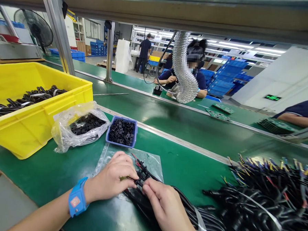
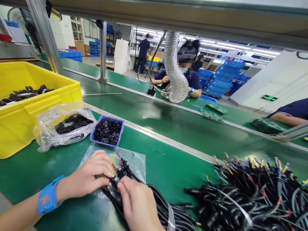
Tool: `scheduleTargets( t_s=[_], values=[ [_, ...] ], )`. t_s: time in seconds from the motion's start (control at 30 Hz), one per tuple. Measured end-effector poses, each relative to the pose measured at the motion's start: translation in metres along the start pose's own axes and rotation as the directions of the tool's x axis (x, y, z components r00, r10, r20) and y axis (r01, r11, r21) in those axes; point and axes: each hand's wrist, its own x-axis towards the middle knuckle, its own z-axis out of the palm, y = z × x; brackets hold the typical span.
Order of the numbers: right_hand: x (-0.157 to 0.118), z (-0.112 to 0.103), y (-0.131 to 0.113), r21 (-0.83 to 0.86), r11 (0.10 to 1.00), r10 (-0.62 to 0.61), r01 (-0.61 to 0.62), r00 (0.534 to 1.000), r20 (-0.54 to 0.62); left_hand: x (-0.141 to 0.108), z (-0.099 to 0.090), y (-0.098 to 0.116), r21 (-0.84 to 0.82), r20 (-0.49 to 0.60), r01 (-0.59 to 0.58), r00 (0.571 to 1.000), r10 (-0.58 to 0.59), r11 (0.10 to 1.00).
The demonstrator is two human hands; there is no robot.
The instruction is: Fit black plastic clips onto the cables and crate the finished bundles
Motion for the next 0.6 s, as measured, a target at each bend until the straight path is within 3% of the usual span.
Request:
scheduleTargets(
  t_s=[0.13, 0.27, 0.43, 0.53, 0.6],
  values=[
    [0.001, 0.0, 0.0, 0.007, 1.0, 0.002, -0.002, 1.0, -0.004, -0.001, 0.002, 0.001, 0.066, 0.012, -0.068, 0.998, 0.067, 0.996],
    [0.001, 0.002, 0.001, -0.007, 1.0, -0.02, 0.02, 0.999, -0.03, 0.003, 0.01, 0.003, -0.042, -0.054, -0.024, 0.998, 0.022, 0.999],
    [0.001, 0.004, 0.003, -0.035, 0.997, -0.067, 0.065, 0.994, -0.087, 0.004, 0.018, 0.003, -0.194, -0.058, 0.151, 0.984, -0.165, 0.969],
    [0.001, 0.003, 0.004, -0.038, 0.997, -0.072, 0.069, 0.994, -0.085, 0.003, 0.016, -0.002, -0.2, -0.032, 0.288, 0.954, -0.3, 0.937],
    [0.0, 0.003, 0.006, -0.049, 0.996, -0.072, 0.068, 0.995, -0.072, 0.002, 0.014, -0.005, -0.173, -0.009, 0.323, 0.944, -0.329, 0.931]
  ],
)
